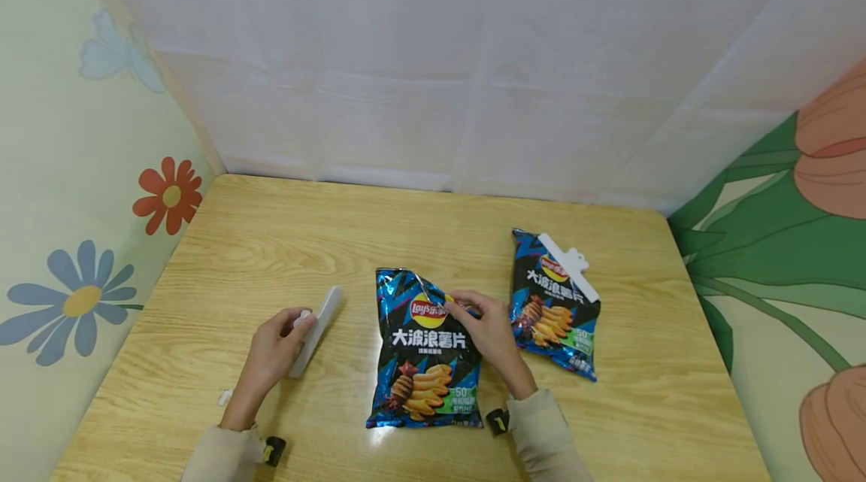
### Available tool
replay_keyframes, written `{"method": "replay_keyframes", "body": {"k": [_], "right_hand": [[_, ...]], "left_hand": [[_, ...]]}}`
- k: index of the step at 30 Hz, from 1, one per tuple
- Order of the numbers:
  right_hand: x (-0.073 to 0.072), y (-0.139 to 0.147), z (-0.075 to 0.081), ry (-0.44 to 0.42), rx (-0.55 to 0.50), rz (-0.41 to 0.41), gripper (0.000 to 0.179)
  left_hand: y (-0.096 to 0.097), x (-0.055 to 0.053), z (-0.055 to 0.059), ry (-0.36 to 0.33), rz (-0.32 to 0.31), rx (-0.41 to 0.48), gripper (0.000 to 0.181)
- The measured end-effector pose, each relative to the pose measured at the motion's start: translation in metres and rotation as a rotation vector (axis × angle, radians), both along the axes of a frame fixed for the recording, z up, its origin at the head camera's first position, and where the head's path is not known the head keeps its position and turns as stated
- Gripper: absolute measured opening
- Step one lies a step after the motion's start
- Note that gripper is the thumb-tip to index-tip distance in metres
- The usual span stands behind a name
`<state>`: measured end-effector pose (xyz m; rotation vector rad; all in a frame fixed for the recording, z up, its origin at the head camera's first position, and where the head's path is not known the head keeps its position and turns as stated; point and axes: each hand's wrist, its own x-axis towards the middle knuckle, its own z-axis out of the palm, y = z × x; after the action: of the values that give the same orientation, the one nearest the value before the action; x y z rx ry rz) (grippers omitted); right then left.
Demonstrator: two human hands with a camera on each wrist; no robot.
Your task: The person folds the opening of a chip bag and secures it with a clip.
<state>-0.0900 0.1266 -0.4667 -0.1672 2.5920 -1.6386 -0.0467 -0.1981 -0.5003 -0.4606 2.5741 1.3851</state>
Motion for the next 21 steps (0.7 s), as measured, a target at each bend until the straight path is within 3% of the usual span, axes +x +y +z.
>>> {"method": "replay_keyframes", "body": {"k": [11,21], "right_hand": [[0.000,0.000,0.000,0.014,0.003,0.006,0.020],[-0.001,0.000,-0.001,-0.001,0.001,-0.001,0.020]], "left_hand": [[0.001,-0.006,0.006,0.025,-0.048,-0.015,0.045],[0.004,-0.013,0.011,0.068,-0.069,-0.006,0.038]]}}
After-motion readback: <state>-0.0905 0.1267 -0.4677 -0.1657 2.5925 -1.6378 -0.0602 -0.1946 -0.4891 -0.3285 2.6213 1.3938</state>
